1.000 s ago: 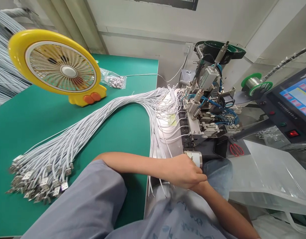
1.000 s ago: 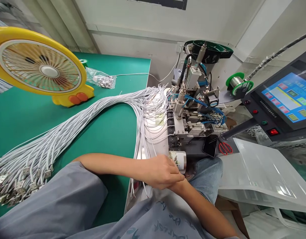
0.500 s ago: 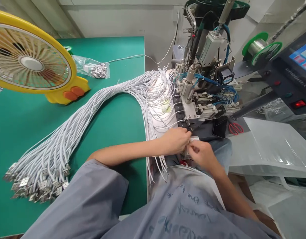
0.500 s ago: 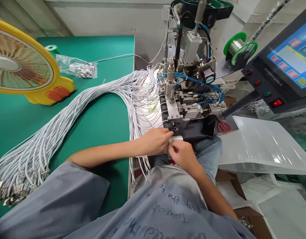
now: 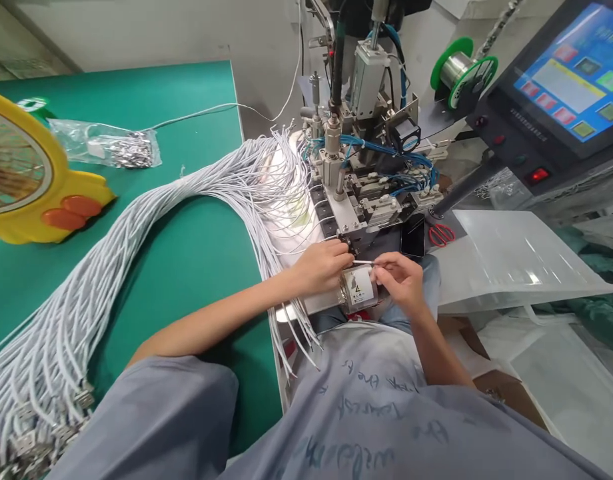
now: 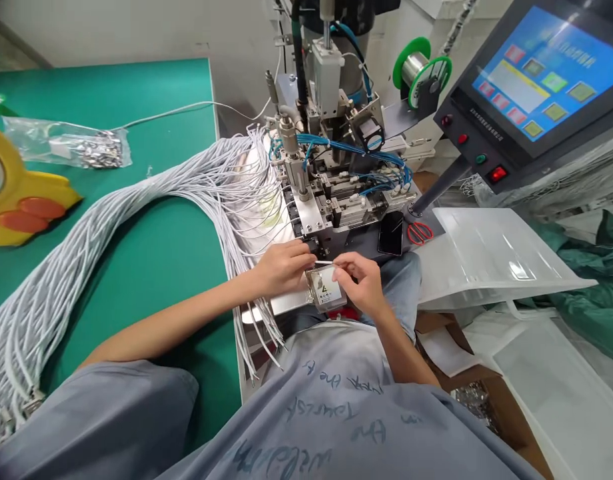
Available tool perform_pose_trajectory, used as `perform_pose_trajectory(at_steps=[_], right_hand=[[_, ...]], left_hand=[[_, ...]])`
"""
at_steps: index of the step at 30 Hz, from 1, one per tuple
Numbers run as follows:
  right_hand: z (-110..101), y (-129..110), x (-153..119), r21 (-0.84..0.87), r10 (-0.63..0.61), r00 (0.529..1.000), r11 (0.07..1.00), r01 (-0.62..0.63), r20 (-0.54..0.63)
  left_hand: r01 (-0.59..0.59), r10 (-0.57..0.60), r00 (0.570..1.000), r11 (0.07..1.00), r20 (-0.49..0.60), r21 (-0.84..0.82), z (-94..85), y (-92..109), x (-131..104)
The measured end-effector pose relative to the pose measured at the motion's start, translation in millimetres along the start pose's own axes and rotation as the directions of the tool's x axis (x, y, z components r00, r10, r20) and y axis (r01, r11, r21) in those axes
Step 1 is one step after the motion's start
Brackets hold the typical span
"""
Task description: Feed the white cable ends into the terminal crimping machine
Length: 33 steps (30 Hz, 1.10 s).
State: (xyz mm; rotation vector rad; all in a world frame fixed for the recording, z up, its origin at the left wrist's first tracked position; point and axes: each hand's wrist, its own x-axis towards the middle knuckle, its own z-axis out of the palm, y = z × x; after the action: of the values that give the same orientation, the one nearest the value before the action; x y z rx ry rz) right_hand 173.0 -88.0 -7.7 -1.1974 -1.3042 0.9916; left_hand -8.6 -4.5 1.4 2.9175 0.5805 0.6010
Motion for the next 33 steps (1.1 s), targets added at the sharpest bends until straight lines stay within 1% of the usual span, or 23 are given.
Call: perform_pose_trajectory(at_steps=[2, 4, 6, 8, 12, 15, 18, 21, 23, 27, 29, 31, 33], right_hand=[[6, 4, 2, 0.155, 0.046, 0.996, 0.987, -0.034, -0.077], [14, 7, 6, 0.217, 0.089, 0.987, 0.974, -0.058, -0.137], [21, 7, 10, 0.244, 0.113, 0.979, 0.967, -0.069, -0.170], [26, 6, 13, 0.265, 0.120, 0.978, 0.961, -0.073, -0.169], [29, 3, 16, 0.322, 0.133, 0.975, 0.944, -0.071, -0.176], [30, 1, 20, 0.374, 0.195, 0.965, 0.920, -0.119, -0.174], [32, -1, 24, 0.330, 0.261, 0.949, 0.924, -0.192, -0.177], [35, -1, 27, 0.271, 0.255, 0.945, 0.942, -0.196, -0.206], [35, 0, 27, 0.236, 0.217, 0.950, 0.958, -0.163, -0.224], [28, -1, 30, 0.115, 0.101, 0.975, 0.990, -0.079, -0.199], [23, -3, 33, 0.016, 0.045, 0.984, 0.999, -0.043, -0.173], [19, -6, 35, -0.077, 0.018, 0.990, 0.997, -0.029, -0.139], [19, -6, 35, -0.127, -0.001, 0.990, 0.992, -0.017, -0.141]], left_hand=[[0.005, -0.013, 0.996, 0.996, -0.092, -0.087, 1.9, 1, 1], [0.005, -0.031, 0.988, 0.985, -0.153, -0.172, 2.7, 2, 2], [0.018, -0.056, 0.984, 0.976, -0.168, -0.218, 1.7, 2, 4], [0.040, -0.082, 0.981, 0.973, -0.178, -0.229, -0.6, 2, 5], [0.026, -0.089, 0.968, 0.965, -0.235, -0.259, -3.9, -1, 5], [0.022, -0.099, 0.954, 0.964, -0.281, -0.265, -2.9, -2, 6], [0.026, -0.112, 0.940, 0.965, -0.322, -0.259, -1.0, -3, 6], [0.028, -0.128, 0.933, 0.957, -0.336, -0.288, 0.8, -4, 6], [0.033, -0.134, 0.940, 0.951, -0.315, -0.308, 1.8, -5, 5], [0.050, -0.141, 0.953, 0.946, -0.270, -0.320, 1.5, -7, 4], [0.042, -0.127, 0.954, 0.954, -0.273, -0.298, 0.2, -7, 5], [0.032, -0.110, 0.954, 0.962, -0.279, -0.270, -0.9, -5, 5], [0.046, -0.129, 0.952, 0.956, -0.277, -0.288, -0.9, -3, 6]])
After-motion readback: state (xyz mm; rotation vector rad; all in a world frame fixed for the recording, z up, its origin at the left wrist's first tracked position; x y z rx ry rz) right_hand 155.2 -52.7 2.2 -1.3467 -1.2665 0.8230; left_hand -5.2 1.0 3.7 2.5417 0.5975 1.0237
